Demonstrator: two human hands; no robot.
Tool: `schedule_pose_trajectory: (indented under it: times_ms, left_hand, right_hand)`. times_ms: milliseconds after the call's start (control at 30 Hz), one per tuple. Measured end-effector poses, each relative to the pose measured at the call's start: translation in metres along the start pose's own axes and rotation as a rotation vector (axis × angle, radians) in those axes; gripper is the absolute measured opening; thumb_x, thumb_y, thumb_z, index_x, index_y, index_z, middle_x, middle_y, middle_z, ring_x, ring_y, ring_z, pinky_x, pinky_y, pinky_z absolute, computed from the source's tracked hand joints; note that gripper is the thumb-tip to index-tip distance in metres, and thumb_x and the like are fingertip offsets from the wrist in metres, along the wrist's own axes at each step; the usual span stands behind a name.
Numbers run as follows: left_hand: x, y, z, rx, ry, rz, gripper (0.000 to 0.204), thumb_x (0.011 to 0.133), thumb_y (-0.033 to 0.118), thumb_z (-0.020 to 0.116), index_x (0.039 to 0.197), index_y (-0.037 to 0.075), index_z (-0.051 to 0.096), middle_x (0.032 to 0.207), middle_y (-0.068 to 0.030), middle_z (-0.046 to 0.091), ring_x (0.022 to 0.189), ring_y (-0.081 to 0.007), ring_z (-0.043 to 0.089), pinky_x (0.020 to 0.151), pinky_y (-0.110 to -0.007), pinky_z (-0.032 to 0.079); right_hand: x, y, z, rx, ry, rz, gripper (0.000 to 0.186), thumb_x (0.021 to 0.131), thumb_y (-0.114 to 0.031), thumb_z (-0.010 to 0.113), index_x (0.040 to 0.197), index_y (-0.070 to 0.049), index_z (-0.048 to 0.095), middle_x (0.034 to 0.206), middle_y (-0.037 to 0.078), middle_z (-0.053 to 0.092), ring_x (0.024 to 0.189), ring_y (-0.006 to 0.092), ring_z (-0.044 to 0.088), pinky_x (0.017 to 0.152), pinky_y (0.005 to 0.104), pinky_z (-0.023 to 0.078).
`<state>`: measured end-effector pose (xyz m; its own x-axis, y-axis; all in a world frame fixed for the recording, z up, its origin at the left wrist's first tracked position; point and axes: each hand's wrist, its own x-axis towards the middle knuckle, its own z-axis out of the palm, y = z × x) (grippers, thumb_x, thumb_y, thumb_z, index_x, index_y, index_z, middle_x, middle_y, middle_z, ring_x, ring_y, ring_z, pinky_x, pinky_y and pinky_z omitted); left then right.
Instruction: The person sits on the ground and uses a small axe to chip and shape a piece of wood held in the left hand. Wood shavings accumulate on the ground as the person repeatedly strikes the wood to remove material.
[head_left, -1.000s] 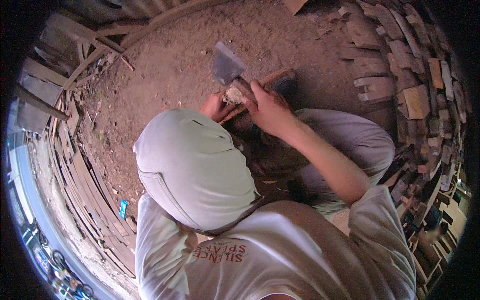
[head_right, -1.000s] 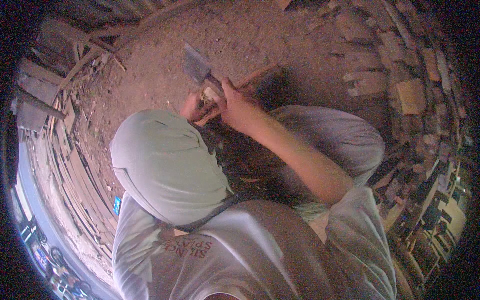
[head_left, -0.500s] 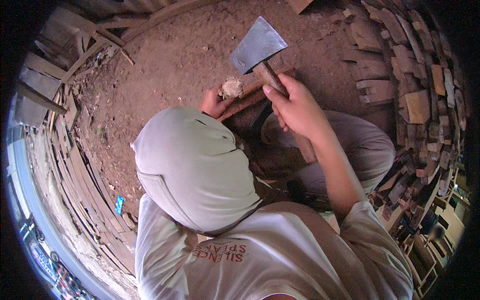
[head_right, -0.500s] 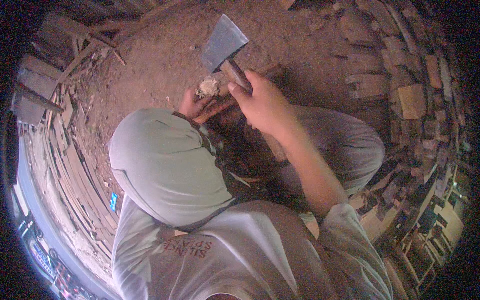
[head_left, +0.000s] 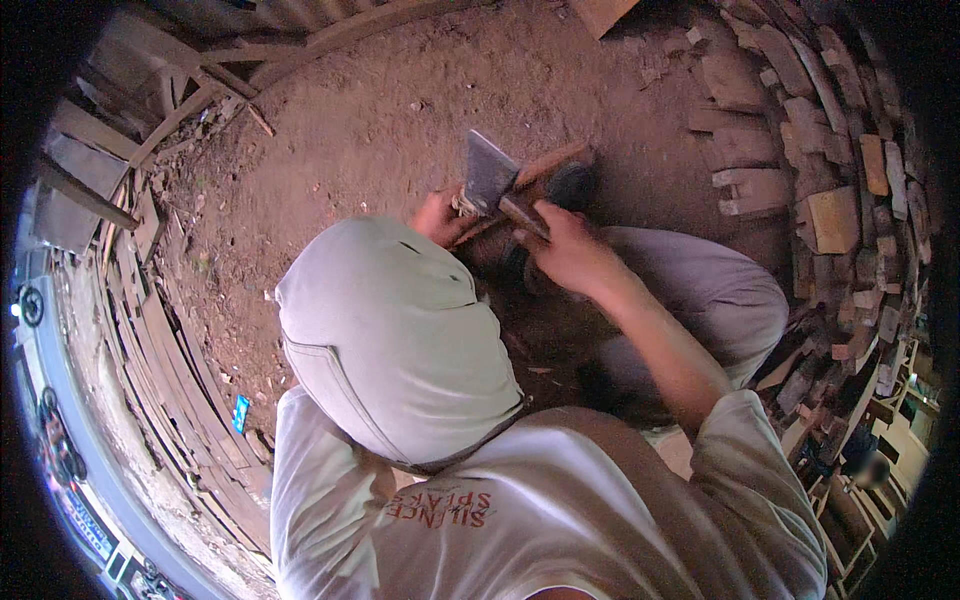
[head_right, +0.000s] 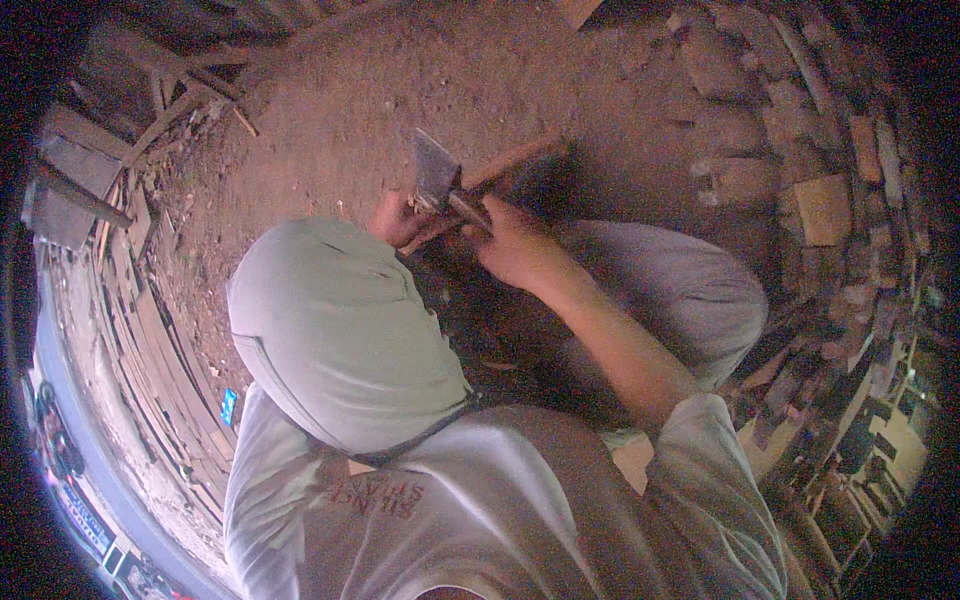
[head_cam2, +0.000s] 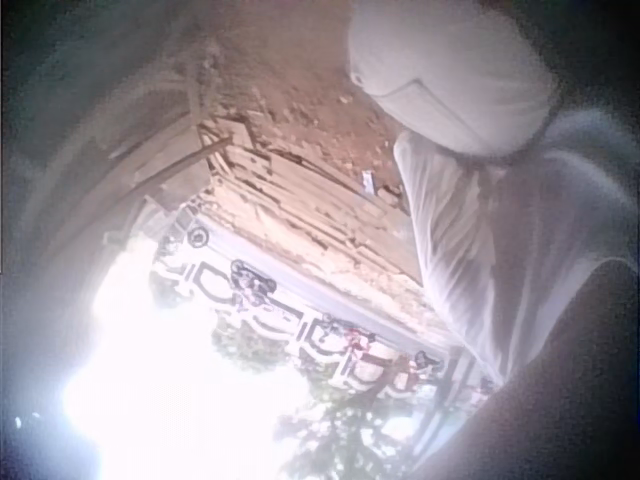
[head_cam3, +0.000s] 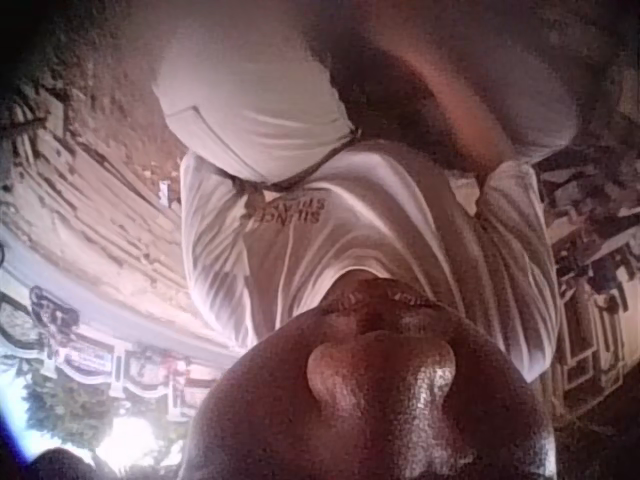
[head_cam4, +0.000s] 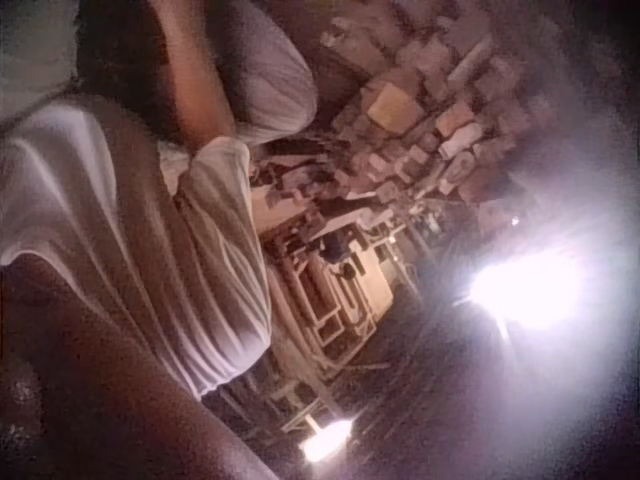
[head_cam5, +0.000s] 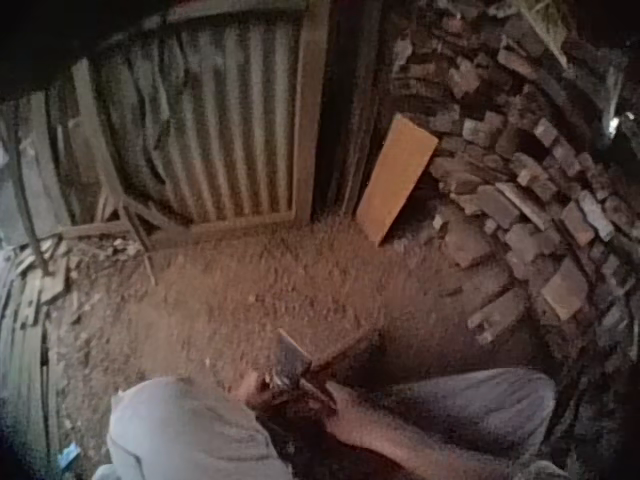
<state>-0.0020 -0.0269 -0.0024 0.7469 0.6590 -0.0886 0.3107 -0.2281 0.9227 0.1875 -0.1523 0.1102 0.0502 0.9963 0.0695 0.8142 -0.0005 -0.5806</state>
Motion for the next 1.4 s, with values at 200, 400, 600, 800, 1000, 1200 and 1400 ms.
schedule_pose_trajectory:
  times_ms: [200,400,600,800,1000,1200,1400]
  left_hand:
    - [0.003,-0.033,0.001,-0.583,0.121,-0.105,0.029,0.085,0.003,0.066,0.113,-0.003,0.059,0.1,-0.0093,0.069,0.096,-0.0173,0.065,0.083,-0.033,0.051]
    - [0.007,-0.01,-0.001,-0.524,0.261,-0.087,0.03,0.082,0.004,0.07,0.109,-0.004,0.06,0.098,-0.0097,0.069,0.093,-0.0168,0.065,0.082,-0.034,0.052]
    - [-0.012,-0.042,-0.003,-0.369,0.397,-0.074,0.033,0.08,0.004,0.071,0.111,0.0,0.059,0.099,-0.009,0.068,0.092,-0.016,0.064,0.083,-0.034,0.051]
    - [-0.052,0.04,-0.028,-0.921,0.361,-0.002,0.026,0.082,0.013,0.069,0.104,0.001,0.063,0.092,-0.009,0.068,0.085,-0.0176,0.064,0.075,-0.036,0.052]
    - [-0.077,0.034,-0.034,-0.575,0.373,-0.016,0.026,0.082,0.014,0.069,0.104,0.002,0.063,0.091,-0.0103,0.068,0.085,-0.0199,0.064,0.075,-0.037,0.052]
    - [-0.083,0.035,-0.035,-0.398,0.333,-0.007,0.026,0.082,0.015,0.068,0.104,0.002,0.063,0.091,-0.0117,0.068,0.085,-0.0221,0.064,0.075,-0.038,0.051]
    - [-0.085,0.035,-0.037,-0.304,0.303,0.009,0.025,0.082,0.016,0.067,0.104,0.003,0.064,0.091,-0.013,0.067,0.085,-0.0243,0.064,0.074,-0.04,0.051]
  right_hand:
    - [-0.01,-0.042,-0.066,0.396,-0.276,0.727,0.06,0.094,-0.034,0.059,0.136,0.002,0.036,0.064,0.005,0.052,0.045,0.0124,0.049,0.041,0.0291,0.041]
    - [-0.039,-0.013,-0.075,0.458,-0.284,0.856,0.072,0.093,-0.043,0.056,0.144,0.001,0.028,0.061,0.007,0.055,0.046,0.0158,0.054,0.043,0.0321,0.045]
    - [-0.079,-0.001,-0.056,0.62,-0.284,0.945,0.033,0.096,-0.029,0.055,0.119,-0.007,0.048,0.059,0.001,0.047,0.04,0.0117,0.045,0.036,0.0291,0.039]
    - [-0.101,-0.014,-0.06,0.568,-0.386,0.868,0.036,0.096,-0.031,0.055,0.122,-0.007,0.049,0.06,0.002,0.048,0.041,0.0118,0.047,0.037,0.0297,0.042]
    - [-0.114,-0.021,-0.05,0.507,-0.411,0.809,0.032,0.096,-0.031,0.054,0.114,-0.005,0.052,0.061,0.002,0.049,0.042,0.0119,0.05,0.037,0.0296,0.043]
    - [-0.123,-0.024,-0.051,0.513,-0.416,0.735,0.03,0.096,-0.03,0.054,0.109,-0.003,0.052,0.06,0.004,0.05,0.043,0.0131,0.052,0.037,0.0299,0.044]
    - [-0.128,-0.027,-0.045,0.536,-0.383,0.731,0.03,0.097,-0.029,0.053,0.107,-0.001,0.052,0.06,0.005,0.05,0.042,0.0137,0.052,0.036,0.0305,0.044]
